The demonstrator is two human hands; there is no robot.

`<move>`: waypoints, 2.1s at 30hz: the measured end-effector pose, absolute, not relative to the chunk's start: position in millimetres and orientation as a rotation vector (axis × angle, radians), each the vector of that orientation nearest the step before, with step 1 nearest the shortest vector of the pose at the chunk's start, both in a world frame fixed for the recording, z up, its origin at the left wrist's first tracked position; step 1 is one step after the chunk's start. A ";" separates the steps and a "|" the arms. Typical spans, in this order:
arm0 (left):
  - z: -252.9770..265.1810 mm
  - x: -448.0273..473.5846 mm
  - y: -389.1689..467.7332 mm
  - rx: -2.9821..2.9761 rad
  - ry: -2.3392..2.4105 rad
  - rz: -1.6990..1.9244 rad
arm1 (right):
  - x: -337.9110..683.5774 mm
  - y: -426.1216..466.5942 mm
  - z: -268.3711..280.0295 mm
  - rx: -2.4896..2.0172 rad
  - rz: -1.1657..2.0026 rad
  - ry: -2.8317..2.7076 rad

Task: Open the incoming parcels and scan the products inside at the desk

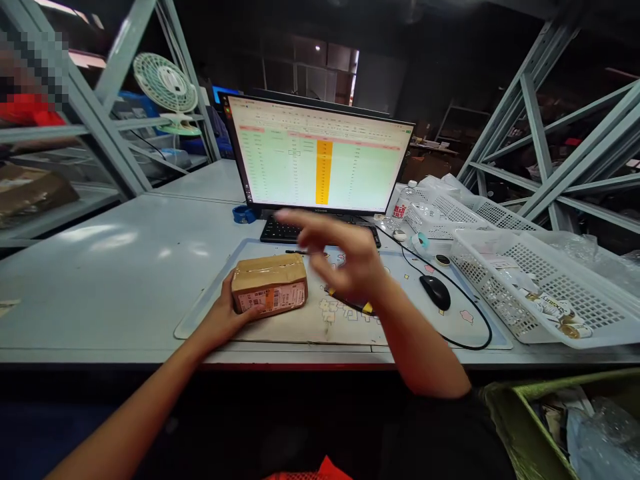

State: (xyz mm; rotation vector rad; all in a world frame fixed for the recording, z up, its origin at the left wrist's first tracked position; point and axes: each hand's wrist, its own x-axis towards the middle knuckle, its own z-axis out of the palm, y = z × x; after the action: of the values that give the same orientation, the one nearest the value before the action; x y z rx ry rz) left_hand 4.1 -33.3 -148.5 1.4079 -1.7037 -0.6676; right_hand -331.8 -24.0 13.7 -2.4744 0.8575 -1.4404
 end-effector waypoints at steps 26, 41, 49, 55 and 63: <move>-145.1 4.6 -34.3 1.255 -1.655 -0.794 | -345.8 -122.7 -110.6 -2.366 -0.386 1.801; -130.7 34.2 -17.6 0.976 -1.729 -1.244 | -343.7 -32.2 -122.7 -1.918 -0.697 1.481; -131.0 33.2 -15.5 1.029 -1.763 -1.149 | -327.6 -9.9 -117.7 -1.166 -0.728 0.918; -129.6 32.0 -14.0 1.031 -1.763 -1.160 | -319.8 -4.8 -117.3 -1.119 -0.699 0.857; -133.7 32.2 -15.8 1.034 -1.750 -1.168 | -316.0 -0.2 -116.6 -1.102 -0.726 0.879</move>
State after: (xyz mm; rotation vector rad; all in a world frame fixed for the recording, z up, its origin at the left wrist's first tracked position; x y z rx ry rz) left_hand 32.2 -15.8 -133.7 1.0337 -1.7502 -1.1677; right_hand -316.0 -0.2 -116.6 -1.1017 0.8794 -0.7263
